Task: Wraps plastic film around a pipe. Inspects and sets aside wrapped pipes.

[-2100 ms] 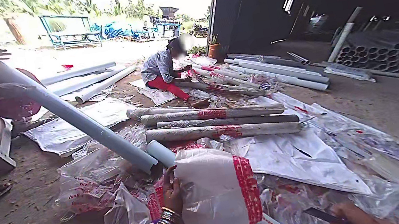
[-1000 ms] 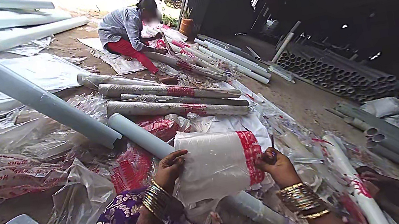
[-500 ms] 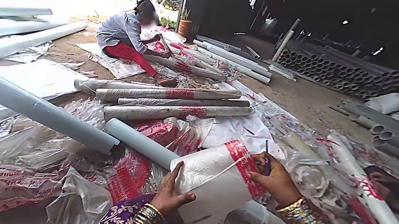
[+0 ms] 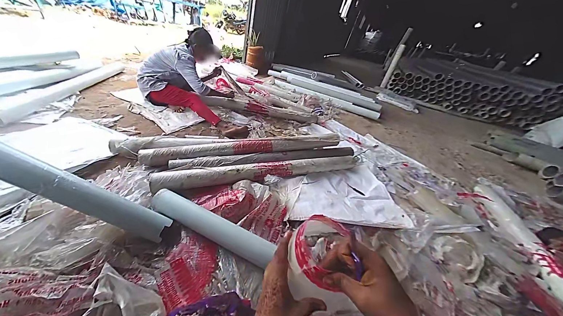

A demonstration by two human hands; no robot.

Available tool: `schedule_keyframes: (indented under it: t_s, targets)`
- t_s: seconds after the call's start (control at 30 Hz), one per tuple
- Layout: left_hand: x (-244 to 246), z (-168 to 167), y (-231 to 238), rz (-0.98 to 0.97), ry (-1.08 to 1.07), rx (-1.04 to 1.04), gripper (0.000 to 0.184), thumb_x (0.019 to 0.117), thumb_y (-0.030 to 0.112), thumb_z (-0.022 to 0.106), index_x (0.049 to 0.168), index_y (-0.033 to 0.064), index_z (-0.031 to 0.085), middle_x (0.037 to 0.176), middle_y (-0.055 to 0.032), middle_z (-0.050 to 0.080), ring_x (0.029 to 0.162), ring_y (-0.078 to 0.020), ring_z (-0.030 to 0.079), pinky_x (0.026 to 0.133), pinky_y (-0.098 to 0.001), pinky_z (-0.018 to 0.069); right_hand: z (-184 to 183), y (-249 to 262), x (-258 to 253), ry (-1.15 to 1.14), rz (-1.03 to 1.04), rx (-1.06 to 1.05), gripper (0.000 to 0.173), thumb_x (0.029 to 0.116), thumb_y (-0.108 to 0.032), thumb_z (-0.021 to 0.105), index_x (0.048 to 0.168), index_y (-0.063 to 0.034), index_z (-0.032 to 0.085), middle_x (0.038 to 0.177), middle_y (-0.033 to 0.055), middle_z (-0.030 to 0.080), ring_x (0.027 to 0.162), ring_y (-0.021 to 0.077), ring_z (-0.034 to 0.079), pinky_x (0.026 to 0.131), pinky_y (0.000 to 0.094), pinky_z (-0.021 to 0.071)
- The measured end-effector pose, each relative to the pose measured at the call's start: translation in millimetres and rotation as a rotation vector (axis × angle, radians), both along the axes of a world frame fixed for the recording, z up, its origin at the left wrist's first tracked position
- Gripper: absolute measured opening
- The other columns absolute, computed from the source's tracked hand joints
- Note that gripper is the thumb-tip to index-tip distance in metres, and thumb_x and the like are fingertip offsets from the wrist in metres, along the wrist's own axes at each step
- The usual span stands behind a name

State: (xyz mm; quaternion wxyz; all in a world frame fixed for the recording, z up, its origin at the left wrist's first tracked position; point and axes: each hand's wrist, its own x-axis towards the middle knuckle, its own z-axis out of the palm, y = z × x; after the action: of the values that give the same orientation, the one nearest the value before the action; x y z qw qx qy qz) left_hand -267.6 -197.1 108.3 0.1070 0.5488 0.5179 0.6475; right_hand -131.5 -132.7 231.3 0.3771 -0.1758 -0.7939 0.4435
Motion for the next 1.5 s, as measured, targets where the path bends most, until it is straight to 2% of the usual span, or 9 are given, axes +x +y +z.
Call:
schedule_keyframes:
  t_s: [0.13, 0.23, 0.47, 0.63, 0.73, 0.87, 1.03, 1.27, 1.5]
  targets:
    - [-5, 6, -5, -0.057, -0.051, -0.028, 0.078, 0.0767, 0.018, 0.084, 0.142, -0.0113, 0.052, 0.127, -0.0203, 0.071, 0.115, -0.0206, 0.071, 0.102, -0.0369, 0.0546, -4, 4, -5, -0.031, -0.038, 0.375, 0.018, 0.0823, -0.007, 0.075, 0.085, -0.0066, 0.057, 0.090, 0.0011, 0.076, 0.083, 0.0004, 0.071, 0.074, 0.0142, 0.0562]
    - [-13, 7, -12, -0.092, -0.252, -0.223, 0.062, 0.0776, 0.020, 0.083, 0.128, -0.0091, 0.063, 0.109, -0.0134, 0.075, 0.102, -0.0097, 0.072, 0.097, -0.0293, 0.0554, 0, 13, -4, -0.010, -0.192, 0.632, 0.025, 0.0910, -0.023, 0.072, 0.085, -0.0025, 0.059, 0.095, 0.0101, 0.074, 0.084, 0.0054, 0.069, 0.074, 0.0136, 0.0542]
    - [-20, 7, -4, 0.047, -0.770, -0.185, 0.038, 0.0731, 0.007, 0.080, 0.108, -0.0033, 0.068, 0.092, -0.0027, 0.075, 0.087, -0.0036, 0.072, 0.085, -0.0248, 0.0600, 29, 24, 14, 0.082, -0.428, 0.575, 0.036, 0.0903, -0.035, 0.075, 0.084, -0.0113, 0.049, 0.098, 0.0008, 0.070, 0.087, -0.0015, 0.065, 0.072, 0.0122, 0.0526]
    - [-28, 28, -3, 0.099, -1.101, -0.122, 0.015, 0.0871, -0.007, 0.068, 0.101, -0.0023, 0.065, 0.084, -0.0026, 0.073, 0.078, -0.0061, 0.071, 0.076, -0.0257, 0.0604, 13, 25, 15, -0.124, -0.289, 0.331, 0.063, 0.0766, -0.059, 0.079, 0.100, -0.0074, 0.051, 0.110, 0.0014, 0.071, 0.098, 0.0043, 0.070, 0.078, 0.0219, 0.0603]
    - [-29, 33, -3, 0.058, -1.238, -0.137, 0.013, 0.0934, -0.006, 0.062, 0.106, -0.0027, 0.062, 0.084, -0.0068, 0.073, 0.075, -0.0119, 0.072, 0.072, -0.0304, 0.0616, -5, 18, 5, -0.285, -0.235, 0.313, 0.067, 0.0712, -0.043, 0.085, 0.109, 0.0042, 0.056, 0.115, 0.0150, 0.070, 0.096, 0.0175, 0.072, 0.078, 0.0318, 0.0610]
    - [-22, 33, -3, -0.007, -1.301, -0.145, 0.022, 0.1008, 0.005, 0.057, 0.121, -0.0030, 0.056, 0.090, -0.0108, 0.074, 0.078, -0.0163, 0.074, 0.073, -0.0342, 0.0633, -14, 10, -14, -0.303, -0.368, 0.434, 0.037, 0.0715, -0.003, 0.077, 0.102, 0.0084, 0.060, 0.085, 0.0166, 0.067, 0.069, 0.0253, 0.067, 0.061, 0.0396, 0.0556]
    - [-19, 26, 3, 0.005, -1.441, -0.198, 0.038, 0.1062, 0.020, 0.054, 0.138, -0.0003, 0.049, 0.103, -0.0171, 0.072, 0.089, -0.0230, 0.073, 0.079, -0.0409, 0.0620, -32, 8, -27, -0.184, -0.373, 0.997, 0.008, 0.0804, -0.006, 0.058, 0.084, -0.0026, 0.065, 0.082, 0.0113, 0.071, 0.068, 0.0208, 0.070, 0.059, 0.0280, 0.0572]
    - [-9, 22, 5, 0.310, -1.383, -0.194, 0.044, 0.1029, 0.003, 0.057, 0.142, -0.0072, 0.041, 0.122, -0.0205, 0.062, 0.102, -0.0170, 0.064, 0.091, -0.0340, 0.0534, -51, -23, -42, -0.289, -0.252, 1.265, 0.012, 0.0861, -0.004, 0.060, 0.081, -0.0070, 0.071, 0.085, 0.0128, 0.076, 0.062, 0.0241, 0.070, 0.052, 0.0325, 0.0536]
    - [14, 51, -27, -0.040, -1.480, -0.067, 0.051, 0.1124, 0.026, 0.033, 0.158, 0.0081, 0.019, 0.139, -0.0159, 0.055, 0.120, -0.0173, 0.061, 0.100, -0.0339, 0.0520, -65, -28, -46, -0.383, -0.352, 1.267, 0.017, 0.0892, -0.007, 0.058, 0.077, -0.0060, 0.070, 0.077, 0.0123, 0.073, 0.059, 0.0228, 0.070, 0.049, 0.0311, 0.0526]
